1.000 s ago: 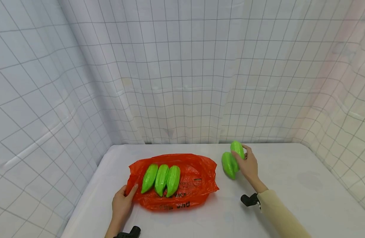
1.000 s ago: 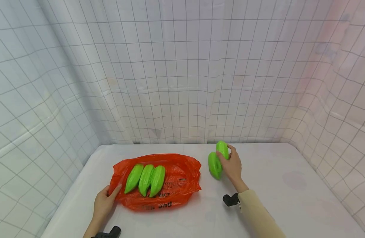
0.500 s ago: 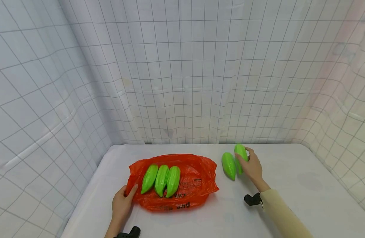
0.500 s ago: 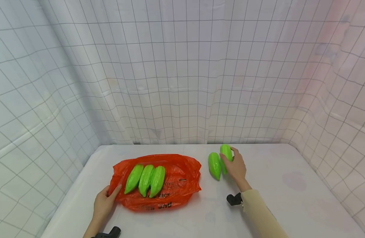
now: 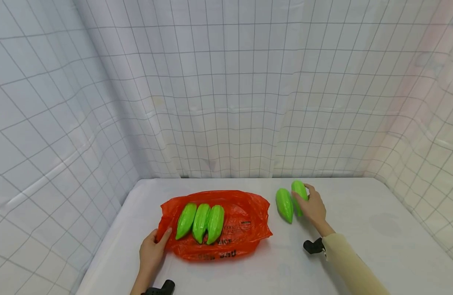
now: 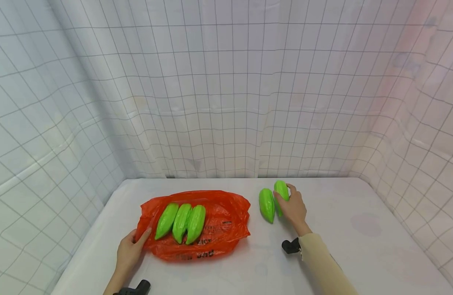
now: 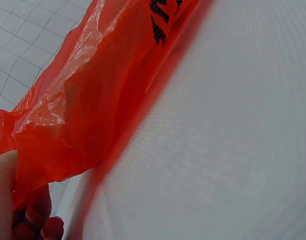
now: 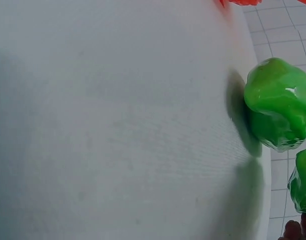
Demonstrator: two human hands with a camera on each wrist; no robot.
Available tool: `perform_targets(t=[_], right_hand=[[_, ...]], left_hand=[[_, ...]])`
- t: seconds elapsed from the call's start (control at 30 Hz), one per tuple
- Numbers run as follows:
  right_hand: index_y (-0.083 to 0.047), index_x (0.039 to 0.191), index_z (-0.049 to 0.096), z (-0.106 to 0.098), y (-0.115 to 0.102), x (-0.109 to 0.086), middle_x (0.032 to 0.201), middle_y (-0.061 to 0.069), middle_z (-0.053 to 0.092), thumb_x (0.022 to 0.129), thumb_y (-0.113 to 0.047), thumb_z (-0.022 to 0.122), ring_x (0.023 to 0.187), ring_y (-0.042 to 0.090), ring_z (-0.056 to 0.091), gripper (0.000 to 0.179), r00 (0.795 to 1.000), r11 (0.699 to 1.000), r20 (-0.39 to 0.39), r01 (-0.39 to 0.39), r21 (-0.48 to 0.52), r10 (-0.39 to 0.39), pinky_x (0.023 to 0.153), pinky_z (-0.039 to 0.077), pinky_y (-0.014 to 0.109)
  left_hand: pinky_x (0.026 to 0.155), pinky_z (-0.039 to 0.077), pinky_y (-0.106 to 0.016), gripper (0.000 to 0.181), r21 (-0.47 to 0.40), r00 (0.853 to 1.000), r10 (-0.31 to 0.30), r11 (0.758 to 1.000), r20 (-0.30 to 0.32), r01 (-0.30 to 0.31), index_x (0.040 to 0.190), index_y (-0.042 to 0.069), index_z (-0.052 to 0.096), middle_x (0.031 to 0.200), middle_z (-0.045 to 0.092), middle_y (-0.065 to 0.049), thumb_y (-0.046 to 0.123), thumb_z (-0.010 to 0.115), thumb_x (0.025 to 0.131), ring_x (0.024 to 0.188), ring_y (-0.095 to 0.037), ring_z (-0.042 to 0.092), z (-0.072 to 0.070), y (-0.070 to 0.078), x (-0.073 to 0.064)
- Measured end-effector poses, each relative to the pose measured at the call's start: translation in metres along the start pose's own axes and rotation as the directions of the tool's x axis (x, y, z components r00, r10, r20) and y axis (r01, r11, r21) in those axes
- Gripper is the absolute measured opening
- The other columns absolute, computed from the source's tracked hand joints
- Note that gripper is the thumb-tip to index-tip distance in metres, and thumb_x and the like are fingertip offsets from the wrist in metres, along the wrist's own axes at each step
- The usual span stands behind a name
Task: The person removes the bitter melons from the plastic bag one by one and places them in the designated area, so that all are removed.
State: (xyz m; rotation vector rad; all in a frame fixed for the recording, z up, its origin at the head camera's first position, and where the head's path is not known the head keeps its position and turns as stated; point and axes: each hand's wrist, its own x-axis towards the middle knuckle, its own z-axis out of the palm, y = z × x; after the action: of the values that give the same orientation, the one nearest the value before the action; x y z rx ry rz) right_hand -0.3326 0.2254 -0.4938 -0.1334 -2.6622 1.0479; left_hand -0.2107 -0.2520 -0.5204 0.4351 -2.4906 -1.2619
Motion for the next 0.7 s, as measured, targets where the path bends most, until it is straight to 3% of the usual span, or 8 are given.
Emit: perform_targets(t=[0.47, 0.7], right_hand=[[-0.002, 0.141, 0.036, 0.0034, 0.0025, -0.0017, 0.125, 0.033, 0.048, 0.09, -0.059, 0.049, 0.105, 0.044, 0.052, 0.078, 0.998, 0.998, 0.062, -0.028, -0.047, 0.031, 0.075, 0.044, 0.056], [-0.002, 0.141, 0.036, 0.0043, 0.0027, -0.0019, 0.124, 0.033, 0.048, 0.09, -0.06, 0.049, 0.102, 0.043, 0.053, 0.078, 0.997, 0.998, 0.068, -0.043, -0.055, 0.047, 0.072, 0.044, 0.054]], left_hand=[[0.056, 0.034, -0.029, 0.044, -0.009, 1.0, 0.018, 1.0, -0.016, -0.019, 0.097, -0.001, 0.064, 0.065, 0.053, -0.002, 0.043, 0.061, 0.091, 0.063, -0.018, 0.044, 0.0003, -0.0006, -0.0004], [0.057, 0.034, -0.029, 0.044, -0.02, 1.0, 0.008, 1.0, -0.013, -0.008, 0.098, -0.001, 0.064, 0.064, 0.053, -0.002, 0.042, 0.061, 0.091, 0.064, -0.018, 0.045, 0.0001, 0.0009, -0.002]])
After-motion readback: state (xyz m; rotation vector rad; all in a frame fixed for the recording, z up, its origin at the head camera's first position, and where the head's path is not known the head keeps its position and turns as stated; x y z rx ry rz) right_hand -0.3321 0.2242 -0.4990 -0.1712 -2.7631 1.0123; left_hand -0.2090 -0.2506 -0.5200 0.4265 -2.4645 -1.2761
